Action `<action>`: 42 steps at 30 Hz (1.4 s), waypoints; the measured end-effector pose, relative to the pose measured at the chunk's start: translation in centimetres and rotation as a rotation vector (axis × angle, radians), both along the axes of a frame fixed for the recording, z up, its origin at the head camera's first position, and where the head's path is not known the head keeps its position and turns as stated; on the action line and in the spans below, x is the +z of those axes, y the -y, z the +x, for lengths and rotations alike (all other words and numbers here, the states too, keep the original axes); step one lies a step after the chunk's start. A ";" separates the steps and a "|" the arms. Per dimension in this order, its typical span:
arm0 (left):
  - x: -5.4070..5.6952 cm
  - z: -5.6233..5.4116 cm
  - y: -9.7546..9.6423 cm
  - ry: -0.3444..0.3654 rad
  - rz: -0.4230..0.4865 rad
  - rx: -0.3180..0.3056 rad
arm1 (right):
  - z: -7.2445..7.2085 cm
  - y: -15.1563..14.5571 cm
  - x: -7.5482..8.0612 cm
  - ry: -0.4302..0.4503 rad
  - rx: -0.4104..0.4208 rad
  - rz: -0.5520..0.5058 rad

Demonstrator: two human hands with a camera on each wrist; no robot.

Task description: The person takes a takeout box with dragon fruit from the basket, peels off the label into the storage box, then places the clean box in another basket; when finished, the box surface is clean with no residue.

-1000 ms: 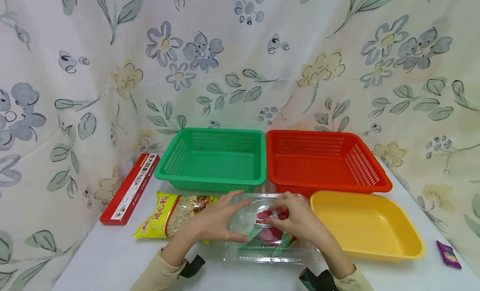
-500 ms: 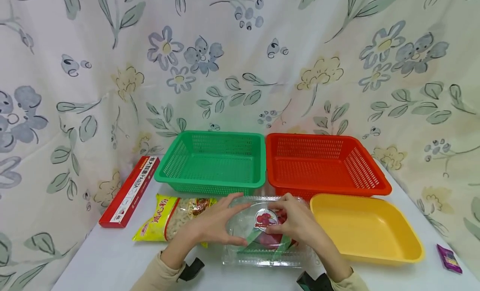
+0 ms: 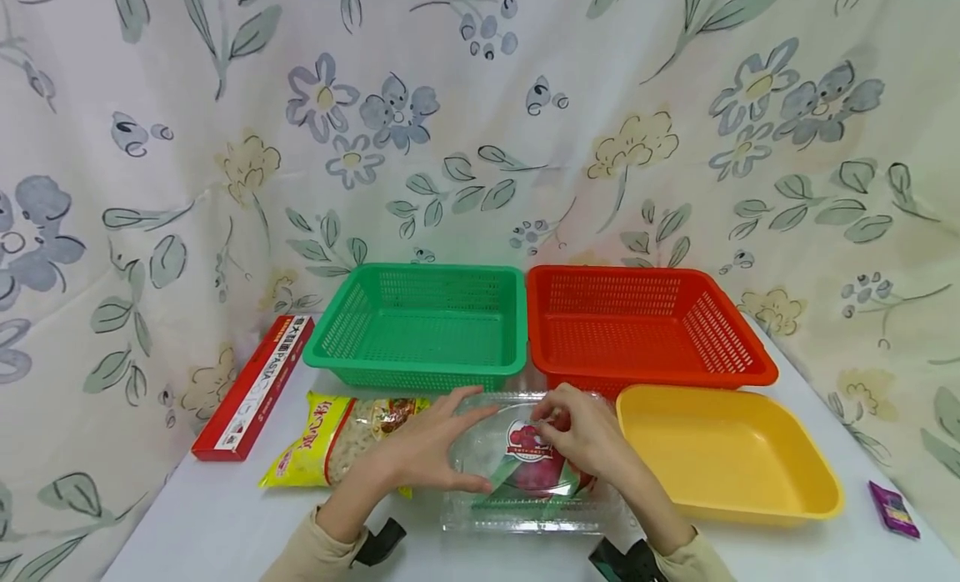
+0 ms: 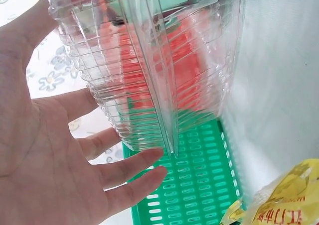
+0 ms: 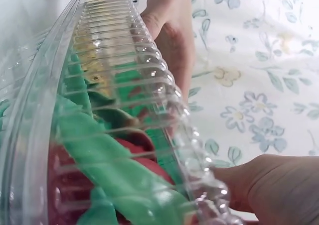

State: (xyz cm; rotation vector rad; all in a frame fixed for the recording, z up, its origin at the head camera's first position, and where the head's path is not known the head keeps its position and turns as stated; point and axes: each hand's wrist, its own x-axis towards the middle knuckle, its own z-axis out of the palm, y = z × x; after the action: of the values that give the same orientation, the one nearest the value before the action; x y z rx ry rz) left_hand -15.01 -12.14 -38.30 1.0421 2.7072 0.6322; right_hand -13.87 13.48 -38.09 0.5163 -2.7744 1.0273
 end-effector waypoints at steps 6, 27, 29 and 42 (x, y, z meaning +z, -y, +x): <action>0.2 -0.1 -0.2 -0.008 -0.005 -0.003 | -0.3 0.1 0.1 -0.002 -0.034 -0.001; -0.4 -0.4 0.0 0.020 0.025 0.002 | -0.1 0.2 0.4 0.125 0.003 -0.116; -0.6 -0.2 0.0 0.021 0.021 0.007 | 0.0 0.1 0.3 0.129 0.018 -0.125; -0.5 -0.1 0.0 -0.035 0.005 0.004 | 0.1 -0.3 0.3 0.130 0.270 -0.256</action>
State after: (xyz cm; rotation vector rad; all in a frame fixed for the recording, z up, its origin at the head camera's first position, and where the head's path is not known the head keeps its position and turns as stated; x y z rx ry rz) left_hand -15.11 -12.09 -38.83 1.0592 2.7389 0.6270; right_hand -13.74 13.76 -37.83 0.8286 -2.6718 1.4983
